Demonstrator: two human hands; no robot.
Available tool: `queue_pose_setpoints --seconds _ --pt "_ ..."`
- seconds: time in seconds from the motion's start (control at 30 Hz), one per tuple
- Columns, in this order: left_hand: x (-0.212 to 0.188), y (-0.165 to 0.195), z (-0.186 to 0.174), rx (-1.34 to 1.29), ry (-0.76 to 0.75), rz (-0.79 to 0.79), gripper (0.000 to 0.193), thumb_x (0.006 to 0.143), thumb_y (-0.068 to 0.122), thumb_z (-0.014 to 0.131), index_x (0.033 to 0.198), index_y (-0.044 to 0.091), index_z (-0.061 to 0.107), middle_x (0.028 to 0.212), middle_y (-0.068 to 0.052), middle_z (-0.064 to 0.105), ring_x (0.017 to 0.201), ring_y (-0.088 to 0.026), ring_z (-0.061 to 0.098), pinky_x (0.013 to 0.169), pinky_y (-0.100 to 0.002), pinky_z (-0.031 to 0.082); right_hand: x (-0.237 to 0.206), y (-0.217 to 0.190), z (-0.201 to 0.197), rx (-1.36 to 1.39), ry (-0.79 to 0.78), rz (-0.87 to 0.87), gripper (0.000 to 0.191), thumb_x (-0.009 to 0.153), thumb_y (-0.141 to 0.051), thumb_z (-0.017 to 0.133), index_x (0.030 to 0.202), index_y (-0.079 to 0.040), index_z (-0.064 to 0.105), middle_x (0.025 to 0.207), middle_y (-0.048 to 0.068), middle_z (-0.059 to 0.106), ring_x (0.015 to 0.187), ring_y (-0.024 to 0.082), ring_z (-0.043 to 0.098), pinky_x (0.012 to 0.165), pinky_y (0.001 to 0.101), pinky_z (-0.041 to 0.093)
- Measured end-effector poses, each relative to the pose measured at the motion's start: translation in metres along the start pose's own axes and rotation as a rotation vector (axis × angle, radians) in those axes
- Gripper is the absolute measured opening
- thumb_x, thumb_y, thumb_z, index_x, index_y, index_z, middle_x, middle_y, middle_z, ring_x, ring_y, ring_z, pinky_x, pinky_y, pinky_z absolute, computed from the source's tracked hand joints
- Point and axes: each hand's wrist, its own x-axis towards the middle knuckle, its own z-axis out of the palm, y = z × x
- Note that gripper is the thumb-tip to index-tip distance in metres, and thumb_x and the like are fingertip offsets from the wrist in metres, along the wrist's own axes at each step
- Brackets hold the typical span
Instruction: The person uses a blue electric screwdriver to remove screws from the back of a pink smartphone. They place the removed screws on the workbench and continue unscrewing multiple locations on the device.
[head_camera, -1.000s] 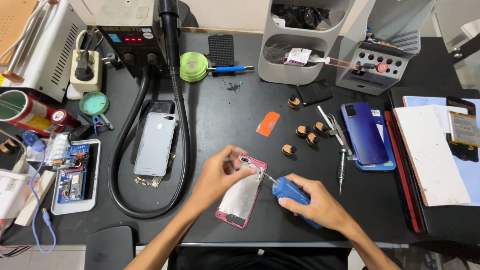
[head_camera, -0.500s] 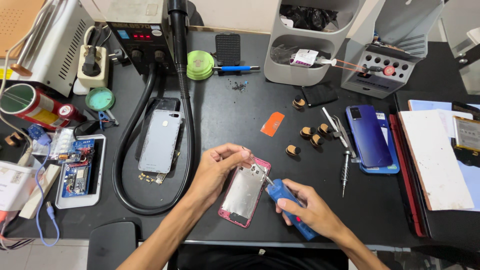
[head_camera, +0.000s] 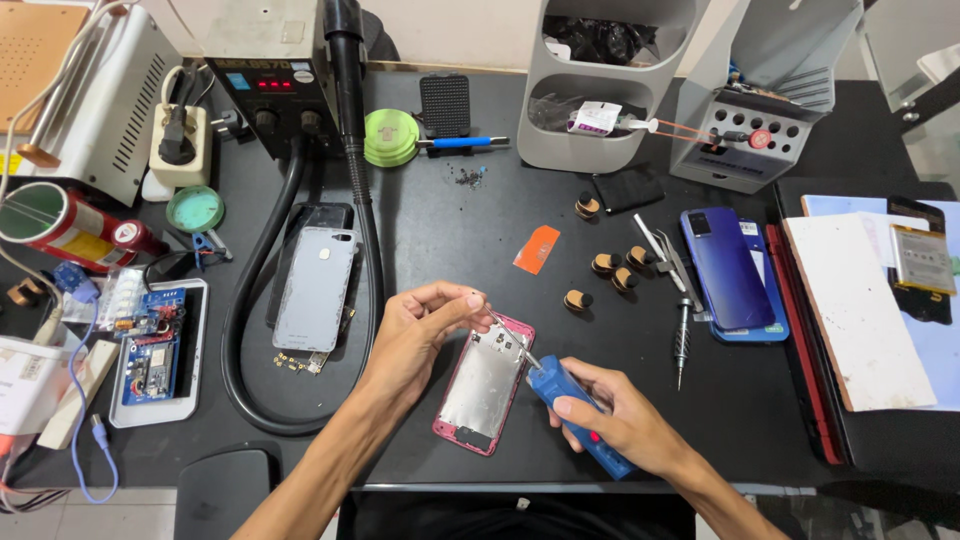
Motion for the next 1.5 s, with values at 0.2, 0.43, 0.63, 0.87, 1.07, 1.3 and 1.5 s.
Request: queue_pose_setpoints --seconds 0.2,0.43,0.63,0.87,1.07,1.3,1.5 --pt "0.002 -0.009 -0.007 -0.015 -0.006 0.022 0.016 0.089 0.010 0.076 0.096 -0.004 0.074 0.088 -0.012 0.074 0.082 -0.018 0.071 0.082 -0.033 0.058 -0.001 0.001 -0.004 -0.028 -0.011 0.004 0.044 0.089 -0.038 0.067 0.112 0.000 0.066 0.081 0.005 0.066 0.061 0.009 0.061 0.059 0.0250 0.049" --pt "0.010 0.052 -0.047 0.020 0.271 0.337 0.011 0.096 0.010 0.067 0.097 -0.001 0.069 0.085 -0.011 0.072 0.078 -0.020 0.071 0.080 -0.033 0.060 -0.006 0.010 -0.018 0.100 -0.060 -0.005 0.059 0.086 -0.040 0.068 0.124 0.005 0.066 0.077 0.007 0.065 0.055 0.011 0.060 0.053 0.0248 0.049" --pt "0.010 0.030 -0.046 0.329 0.125 0.325 0.013 0.097 0.015 0.064 0.090 0.004 0.062 0.077 -0.007 0.067 0.071 -0.018 0.072 0.068 -0.030 0.059 0.006 0.011 -0.025 0.222 0.007 -0.008 0.062 0.086 -0.043 0.064 0.123 0.007 0.065 0.075 0.008 0.063 0.053 0.012 0.059 0.050 0.0246 0.049" --pt "0.085 0.019 -0.038 0.702 -0.040 0.195 0.032 0.104 0.026 0.055 0.083 0.002 0.060 0.060 -0.002 0.057 0.049 -0.010 0.057 0.043 -0.026 0.043 0.004 0.016 -0.028 0.252 0.062 -0.011 0.060 0.088 -0.042 0.062 0.124 0.006 0.063 0.075 0.008 0.062 0.053 0.011 0.059 0.050 0.0237 0.049" --pt "0.156 0.030 -0.025 0.860 0.156 0.248 0.041 0.099 0.030 0.064 0.070 0.001 0.059 0.056 -0.002 0.055 0.044 -0.009 0.051 0.040 -0.027 0.040 0.004 0.015 -0.037 0.262 0.069 -0.042 0.059 0.088 -0.040 0.063 0.126 0.005 0.063 0.076 0.008 0.063 0.053 0.011 0.059 0.050 0.0236 0.049" --pt "0.167 0.035 -0.013 0.833 0.177 0.132 0.053 0.105 0.037 0.059 0.069 -0.002 0.062 0.048 -0.004 0.049 0.038 -0.013 0.047 0.039 -0.029 0.037 -0.001 0.014 -0.049 0.293 0.104 -0.044 0.058 0.089 -0.040 0.061 0.126 0.005 0.062 0.077 0.008 0.062 0.054 0.011 0.059 0.050 0.0238 0.050" --pt "0.162 0.030 -0.017 0.908 0.055 0.108 0.040 0.085 -0.004 0.046 0.119 0.008 0.062 0.074 -0.004 0.061 0.055 -0.013 0.060 0.047 -0.027 0.049 0.001 0.015 -0.045 0.337 0.075 -0.043 0.060 0.089 -0.041 0.059 0.127 0.006 0.061 0.078 0.008 0.062 0.054 0.011 0.059 0.050 0.0237 0.049"
